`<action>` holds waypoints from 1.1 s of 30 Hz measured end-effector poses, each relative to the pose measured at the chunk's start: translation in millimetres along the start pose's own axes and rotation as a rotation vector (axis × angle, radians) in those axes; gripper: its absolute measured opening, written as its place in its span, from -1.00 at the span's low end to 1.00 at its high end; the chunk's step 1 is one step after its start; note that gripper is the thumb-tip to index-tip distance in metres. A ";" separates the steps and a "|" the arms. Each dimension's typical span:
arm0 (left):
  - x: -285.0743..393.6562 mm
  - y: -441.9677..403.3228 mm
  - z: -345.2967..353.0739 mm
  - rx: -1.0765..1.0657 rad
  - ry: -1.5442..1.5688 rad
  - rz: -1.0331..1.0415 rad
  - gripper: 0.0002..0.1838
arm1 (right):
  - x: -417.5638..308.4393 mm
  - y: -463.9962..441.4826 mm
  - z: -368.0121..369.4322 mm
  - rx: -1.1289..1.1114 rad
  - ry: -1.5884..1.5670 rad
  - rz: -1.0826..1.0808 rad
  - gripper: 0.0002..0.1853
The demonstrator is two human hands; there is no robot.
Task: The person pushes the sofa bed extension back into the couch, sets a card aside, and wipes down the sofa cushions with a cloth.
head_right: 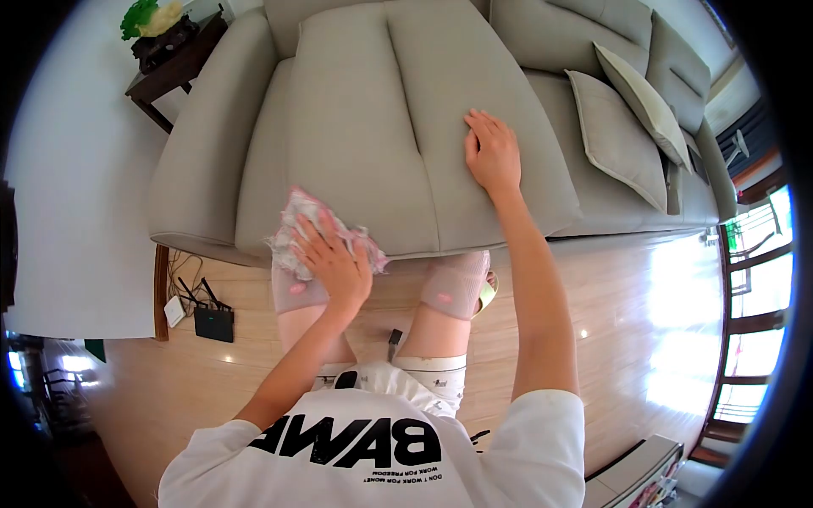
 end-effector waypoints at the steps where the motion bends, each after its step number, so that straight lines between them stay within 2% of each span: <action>1: -1.9 5.0 1.8 -0.012 0.029 0.041 -0.24 | -0.7 0.3 -0.7 -0.003 -0.002 0.003 -0.77; 11: -46.1 -81.9 23.4 -0.151 0.232 0.083 -0.27 | -8.4 -3.0 11.3 0.049 0.031 0.047 -0.78; 14: -72.8 -111.1 52.6 -0.085 0.383 -0.096 -0.32 | -12.8 -4.2 12.9 0.038 0.042 0.085 -0.76; 17: -125.4 -141.8 92.5 -0.507 0.721 -0.577 -0.34 | -11.8 -1.9 15.0 0.070 0.042 0.076 -0.78; 20: -92.3 -118.4 77.5 -0.227 0.443 -0.345 -0.32 | -9.5 0.4 17.6 0.076 0.057 0.080 -0.78; 23: -21.8 -71.6 38.3 0.076 0.042 0.088 -0.31 | -11.9 0.0 16.8 0.089 0.048 0.092 -0.77; 25: 20.0 -43.3 23.4 -0.095 -0.026 0.348 -0.31 | -14.1 -0.2 17.5 0.101 0.062 0.089 -0.76; 27: 50.7 -23.0 30.1 -0.177 0.231 0.634 -0.25 | -13.8 1.4 18.1 0.120 0.058 0.086 -0.76; 30: 106.3 -22.2 43.6 -0.345 0.308 0.844 -0.22 | -4.0 3.2 18.7 0.170 0.006 0.084 -0.77; 33: 135.7 -32.5 48.6 -0.390 0.306 0.996 -0.21 | 10.5 5.5 22.5 0.207 -0.079 0.090 -0.78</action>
Point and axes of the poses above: each hand's wrist, its own y-axis away from the middle knuckle, its own z-axis out of the palm, x = y × z, the point moved 1 cm from there along -y, towards the middle knuckle, and after that the axes turned 8 degrees about x, right-handed, at the moved point
